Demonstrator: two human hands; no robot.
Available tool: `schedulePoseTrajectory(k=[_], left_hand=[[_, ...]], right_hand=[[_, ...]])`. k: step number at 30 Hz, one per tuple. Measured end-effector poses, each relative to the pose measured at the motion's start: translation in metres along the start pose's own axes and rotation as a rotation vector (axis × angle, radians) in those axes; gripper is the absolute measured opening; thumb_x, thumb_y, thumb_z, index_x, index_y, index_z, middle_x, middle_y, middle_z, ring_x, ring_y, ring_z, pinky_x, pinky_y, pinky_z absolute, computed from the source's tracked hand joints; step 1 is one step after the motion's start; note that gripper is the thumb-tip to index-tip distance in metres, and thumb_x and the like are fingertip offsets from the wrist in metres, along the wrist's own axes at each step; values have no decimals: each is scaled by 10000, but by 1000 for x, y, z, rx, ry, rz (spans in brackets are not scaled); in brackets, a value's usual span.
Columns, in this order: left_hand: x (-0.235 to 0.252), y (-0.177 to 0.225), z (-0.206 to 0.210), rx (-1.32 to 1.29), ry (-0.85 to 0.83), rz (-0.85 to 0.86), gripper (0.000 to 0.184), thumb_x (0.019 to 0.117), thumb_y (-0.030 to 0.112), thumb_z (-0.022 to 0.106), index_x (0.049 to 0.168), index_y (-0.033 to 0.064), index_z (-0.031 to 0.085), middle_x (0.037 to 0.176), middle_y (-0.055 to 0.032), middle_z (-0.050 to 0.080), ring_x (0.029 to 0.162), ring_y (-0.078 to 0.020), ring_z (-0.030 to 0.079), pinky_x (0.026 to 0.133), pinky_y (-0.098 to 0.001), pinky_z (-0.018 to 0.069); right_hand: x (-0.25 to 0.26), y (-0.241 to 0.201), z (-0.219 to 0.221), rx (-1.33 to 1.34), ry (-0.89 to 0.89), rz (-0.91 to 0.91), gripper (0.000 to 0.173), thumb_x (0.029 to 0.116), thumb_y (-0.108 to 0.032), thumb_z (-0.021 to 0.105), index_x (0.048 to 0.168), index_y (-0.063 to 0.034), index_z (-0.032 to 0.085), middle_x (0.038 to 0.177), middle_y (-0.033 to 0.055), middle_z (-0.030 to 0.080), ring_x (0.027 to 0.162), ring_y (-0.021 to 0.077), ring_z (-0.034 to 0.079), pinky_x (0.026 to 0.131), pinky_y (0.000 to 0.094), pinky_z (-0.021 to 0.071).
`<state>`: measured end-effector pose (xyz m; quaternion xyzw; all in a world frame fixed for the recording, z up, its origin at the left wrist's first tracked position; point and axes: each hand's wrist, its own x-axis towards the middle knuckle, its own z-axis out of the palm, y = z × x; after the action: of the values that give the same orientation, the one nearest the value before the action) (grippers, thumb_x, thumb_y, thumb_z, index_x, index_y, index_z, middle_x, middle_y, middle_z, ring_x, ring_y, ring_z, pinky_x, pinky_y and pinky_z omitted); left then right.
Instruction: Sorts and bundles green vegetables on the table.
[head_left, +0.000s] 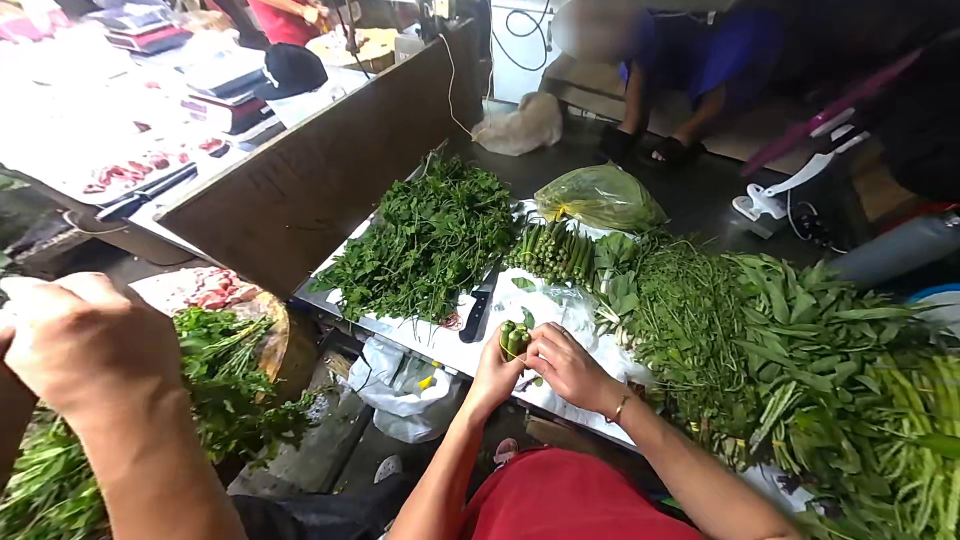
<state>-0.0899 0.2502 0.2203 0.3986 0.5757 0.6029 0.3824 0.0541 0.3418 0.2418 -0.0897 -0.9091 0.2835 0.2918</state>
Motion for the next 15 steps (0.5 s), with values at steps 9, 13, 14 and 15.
schedulePoseTrajectory(k=[9, 13, 14, 15], left_hand=[[-1, 6, -11, -328, -92, -63, 225, 824, 34, 630, 1039, 55, 569, 779, 20, 665, 615, -77, 620, 591, -242, 546], [4, 12, -15, -330, -86, -67, 196, 835, 53, 622, 1025, 47, 577, 753, 5, 654, 591, -84, 609, 579, -246, 539], [6, 12, -17, -337, -71, -70, 203, 837, 53, 620, 1034, 39, 571, 762, -1, 654, 594, -88, 611, 577, -247, 542], [7, 11, -17, -359, -52, -74, 211, 842, 54, 620, 1046, 33, 569, 774, -6, 660, 597, -89, 619, 573, -247, 548]], right_hand=[[-13, 18, -55, 406, -122, -56, 341, 1053, -295, 531, 878, -30, 655, 948, 85, 709, 1069, 172, 664, 1072, 379, 462], [-21, 40, -52, -87, -158, -76, 367, 1044, -362, 572, 896, -65, 731, 830, 65, 703, 845, 196, 683, 1111, 476, 414], [-23, 36, -50, -45, -128, -132, 367, 1039, -321, 577, 832, -52, 716, 798, 71, 699, 839, 199, 694, 1133, 482, 410], [-24, 26, -50, 55, -100, -199, 370, 1030, -280, 577, 765, -45, 685, 751, 73, 680, 819, 195, 694, 1138, 473, 418]])
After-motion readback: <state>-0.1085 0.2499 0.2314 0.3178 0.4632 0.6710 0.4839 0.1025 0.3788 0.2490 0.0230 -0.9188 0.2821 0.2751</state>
